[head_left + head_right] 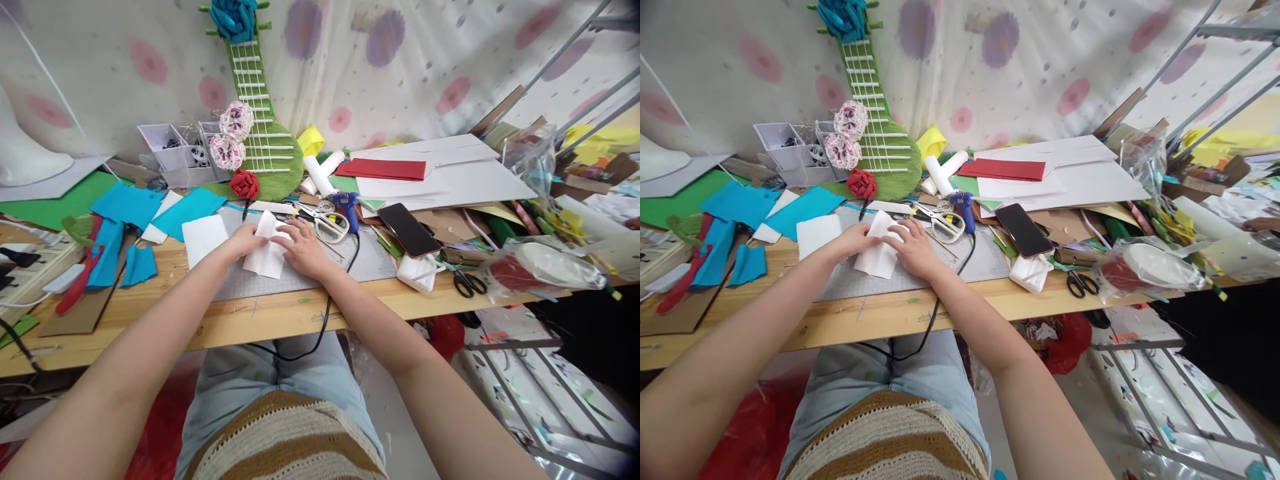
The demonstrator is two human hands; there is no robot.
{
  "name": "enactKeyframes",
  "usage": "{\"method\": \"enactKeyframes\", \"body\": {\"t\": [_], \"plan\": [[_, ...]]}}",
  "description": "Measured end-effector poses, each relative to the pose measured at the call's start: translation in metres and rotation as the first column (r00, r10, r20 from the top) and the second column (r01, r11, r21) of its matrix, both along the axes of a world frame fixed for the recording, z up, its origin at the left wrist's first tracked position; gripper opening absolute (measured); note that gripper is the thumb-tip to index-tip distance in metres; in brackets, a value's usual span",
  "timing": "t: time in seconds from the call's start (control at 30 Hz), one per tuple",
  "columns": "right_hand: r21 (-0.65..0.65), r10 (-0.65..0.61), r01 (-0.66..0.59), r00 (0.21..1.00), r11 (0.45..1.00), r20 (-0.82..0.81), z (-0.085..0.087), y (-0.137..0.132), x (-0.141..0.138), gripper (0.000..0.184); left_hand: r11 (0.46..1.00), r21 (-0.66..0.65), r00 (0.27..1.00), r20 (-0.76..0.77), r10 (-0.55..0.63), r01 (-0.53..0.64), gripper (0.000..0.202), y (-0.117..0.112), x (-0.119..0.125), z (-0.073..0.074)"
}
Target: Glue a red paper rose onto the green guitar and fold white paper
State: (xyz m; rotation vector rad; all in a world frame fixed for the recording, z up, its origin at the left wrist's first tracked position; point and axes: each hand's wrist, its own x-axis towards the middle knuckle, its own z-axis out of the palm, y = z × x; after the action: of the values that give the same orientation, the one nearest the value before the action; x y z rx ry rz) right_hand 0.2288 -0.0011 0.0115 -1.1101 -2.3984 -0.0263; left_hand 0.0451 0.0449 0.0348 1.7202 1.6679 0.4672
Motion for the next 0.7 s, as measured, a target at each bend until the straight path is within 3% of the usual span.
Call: {"method": "enactKeyframes", "body": {"t": [0.13,0.2,0.33,0.5,0.6,0.7], "plan": [[-0.047,0.207,-0.207,0.978,0.977,0.001,-0.001,-0.004,-0.003,0.029,0.979,0.203,0.996,-0.078,0.049,-0.032,0.034,-0.002,-0.003,-0.011],[-0.059,0.253,-0.254,0.967,0.965,-0.028,0.0,-0.008,-0.005,0.03,0.967,0.25,0.995,-0.08,0.066,-0.044,0.033,-0.002,-0.005,-0.013],[-0.05,0.289,-0.291,0.957,0.956,-0.035,0.0,-0.015,-0.013,0.049,0.976,0.174,0.991,0.058,0.119,-0.128,0.035,-0.006,-0.006,-0.015],[0.009,0.213,-0.213,0.977,0.977,-0.003,-0.005,-0.014,-0.02,0.036,0.981,0.0,0.949,0.254,0.188,-0.195,0.034,-0.008,-0.002,-0.011],[0.048,0.188,-0.187,0.982,0.981,-0.023,-0.007,-0.009,-0.013,0.031,0.987,0.006,0.953,0.263,0.152,-0.159,0.034,-0.003,-0.005,-0.011],[0.031,0.226,-0.225,0.973,0.974,-0.038,-0.006,-0.007,-0.006,0.026,0.989,0.094,0.971,0.219,0.092,-0.115,0.038,0.0,-0.009,-0.015]]}}
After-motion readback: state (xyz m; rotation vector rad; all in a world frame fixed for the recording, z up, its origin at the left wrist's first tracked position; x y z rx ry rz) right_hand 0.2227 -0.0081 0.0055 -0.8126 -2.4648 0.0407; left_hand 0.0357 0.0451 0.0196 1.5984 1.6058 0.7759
